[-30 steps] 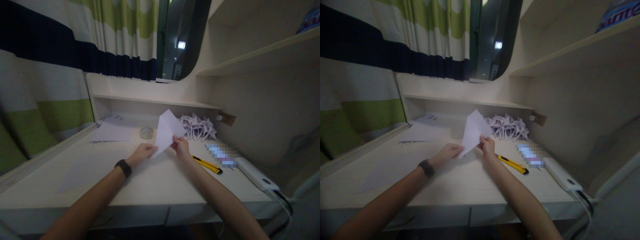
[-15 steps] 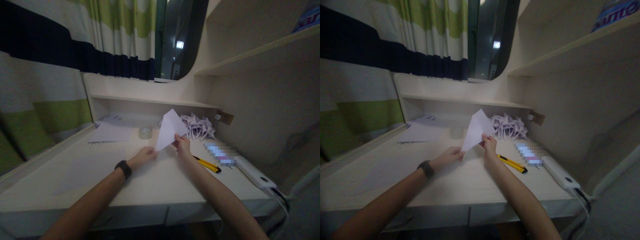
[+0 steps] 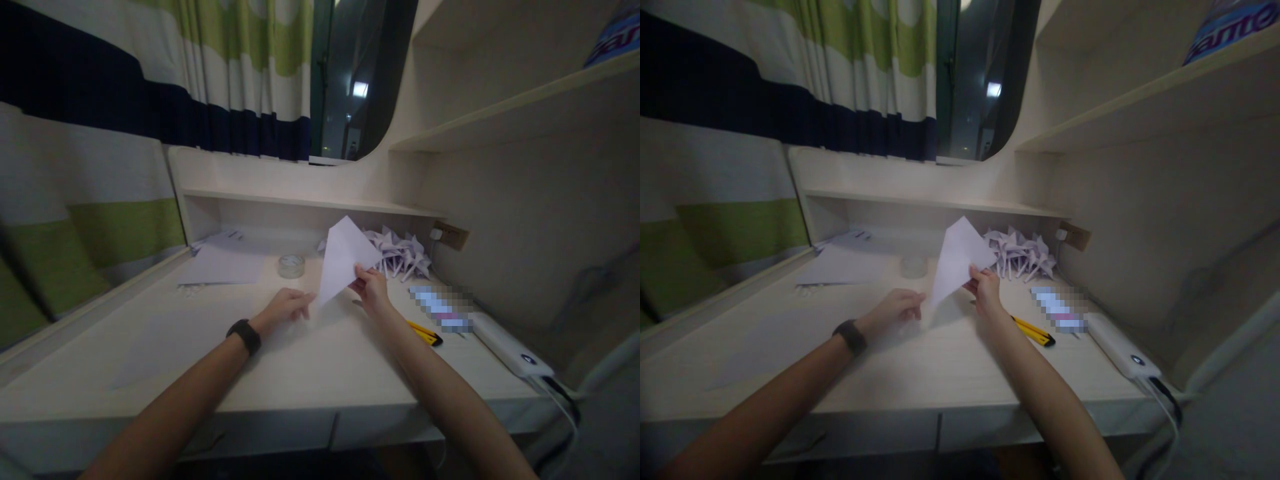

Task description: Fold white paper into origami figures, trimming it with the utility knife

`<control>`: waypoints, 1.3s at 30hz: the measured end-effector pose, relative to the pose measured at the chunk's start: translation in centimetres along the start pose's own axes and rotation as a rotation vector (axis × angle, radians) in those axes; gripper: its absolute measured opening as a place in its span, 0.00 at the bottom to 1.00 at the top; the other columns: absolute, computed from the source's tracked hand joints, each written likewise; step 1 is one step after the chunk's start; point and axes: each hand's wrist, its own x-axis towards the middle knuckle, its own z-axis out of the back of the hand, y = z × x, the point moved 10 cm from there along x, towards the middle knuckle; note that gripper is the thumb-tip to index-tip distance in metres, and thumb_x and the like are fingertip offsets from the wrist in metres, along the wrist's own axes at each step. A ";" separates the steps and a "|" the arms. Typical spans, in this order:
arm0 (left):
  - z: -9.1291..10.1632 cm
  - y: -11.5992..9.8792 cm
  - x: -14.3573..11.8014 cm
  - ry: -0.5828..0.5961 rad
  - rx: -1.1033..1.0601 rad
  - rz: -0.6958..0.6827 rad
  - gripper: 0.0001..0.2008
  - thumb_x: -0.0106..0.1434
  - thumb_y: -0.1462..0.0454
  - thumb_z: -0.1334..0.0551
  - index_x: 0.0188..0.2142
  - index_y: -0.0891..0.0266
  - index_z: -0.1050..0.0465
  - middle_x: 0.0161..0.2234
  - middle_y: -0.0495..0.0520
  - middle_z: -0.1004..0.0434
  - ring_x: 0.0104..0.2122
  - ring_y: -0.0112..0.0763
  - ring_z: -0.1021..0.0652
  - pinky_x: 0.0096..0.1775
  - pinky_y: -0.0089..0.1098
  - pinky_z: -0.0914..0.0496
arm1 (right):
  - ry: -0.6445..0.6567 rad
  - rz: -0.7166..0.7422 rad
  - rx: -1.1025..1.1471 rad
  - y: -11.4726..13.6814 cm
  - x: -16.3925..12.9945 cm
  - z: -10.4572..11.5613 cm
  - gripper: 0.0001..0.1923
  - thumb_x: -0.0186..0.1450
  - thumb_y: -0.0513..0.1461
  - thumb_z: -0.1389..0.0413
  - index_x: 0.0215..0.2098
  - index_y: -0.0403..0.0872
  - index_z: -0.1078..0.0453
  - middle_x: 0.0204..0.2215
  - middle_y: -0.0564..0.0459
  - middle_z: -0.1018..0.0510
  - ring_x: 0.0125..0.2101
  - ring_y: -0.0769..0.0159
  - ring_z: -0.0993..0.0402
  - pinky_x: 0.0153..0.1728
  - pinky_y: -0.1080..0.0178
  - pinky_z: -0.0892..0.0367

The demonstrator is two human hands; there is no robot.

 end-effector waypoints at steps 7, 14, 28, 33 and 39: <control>4.1 -1.0 -0.3 -0.217 -0.238 -0.022 0.20 0.57 0.49 0.38 0.39 0.63 0.27 0.35 0.57 0.23 0.27 0.28 0.25 0.25 0.25 0.38 | 0.408 -0.211 -0.242 -3.0 -1.7 -3.3 0.10 0.49 0.38 0.34 0.28 0.42 0.27 0.26 0.49 0.19 0.23 0.67 0.25 0.25 0.67 0.29; 6.2 0.1 -0.1 -0.268 -0.138 -0.001 0.14 0.53 0.56 0.33 0.27 0.67 0.28 0.21 0.52 0.27 0.20 0.25 0.29 0.22 0.25 0.40 | 0.484 -0.265 -0.345 -4.5 -2.4 -3.6 0.12 0.46 0.39 0.33 0.27 0.41 0.25 0.26 0.48 0.20 0.23 0.67 0.25 0.25 0.67 0.30; 4.1 -0.1 0.0 -0.084 -0.069 0.016 0.14 0.53 0.57 0.33 0.29 0.68 0.23 0.26 0.58 0.22 0.23 0.30 0.25 0.21 0.25 0.37 | 0.533 -0.220 -0.382 -5.0 -2.3 -3.6 0.19 0.45 0.40 0.31 0.33 0.39 0.25 0.32 0.45 0.19 0.28 0.65 0.24 0.26 0.68 0.31; 3.9 -0.4 0.1 -0.071 -0.019 -0.029 0.13 0.52 0.57 0.32 0.27 0.67 0.23 0.24 0.56 0.23 0.21 0.28 0.26 0.21 0.26 0.36 | 0.526 -0.188 -0.344 -4.9 -2.7 -4.2 0.19 0.46 0.40 0.31 0.35 0.40 0.25 0.34 0.45 0.19 0.29 0.63 0.23 0.29 0.66 0.30; 4.1 -0.4 0.1 -0.083 0.005 -0.024 0.13 0.51 0.57 0.32 0.27 0.68 0.23 0.24 0.56 0.23 0.21 0.28 0.27 0.23 0.27 0.34 | 0.542 -0.175 -0.320 -4.7 -3.0 -4.7 0.20 0.44 0.37 0.31 0.35 0.41 0.25 0.36 0.45 0.19 0.31 0.62 0.23 0.32 0.64 0.29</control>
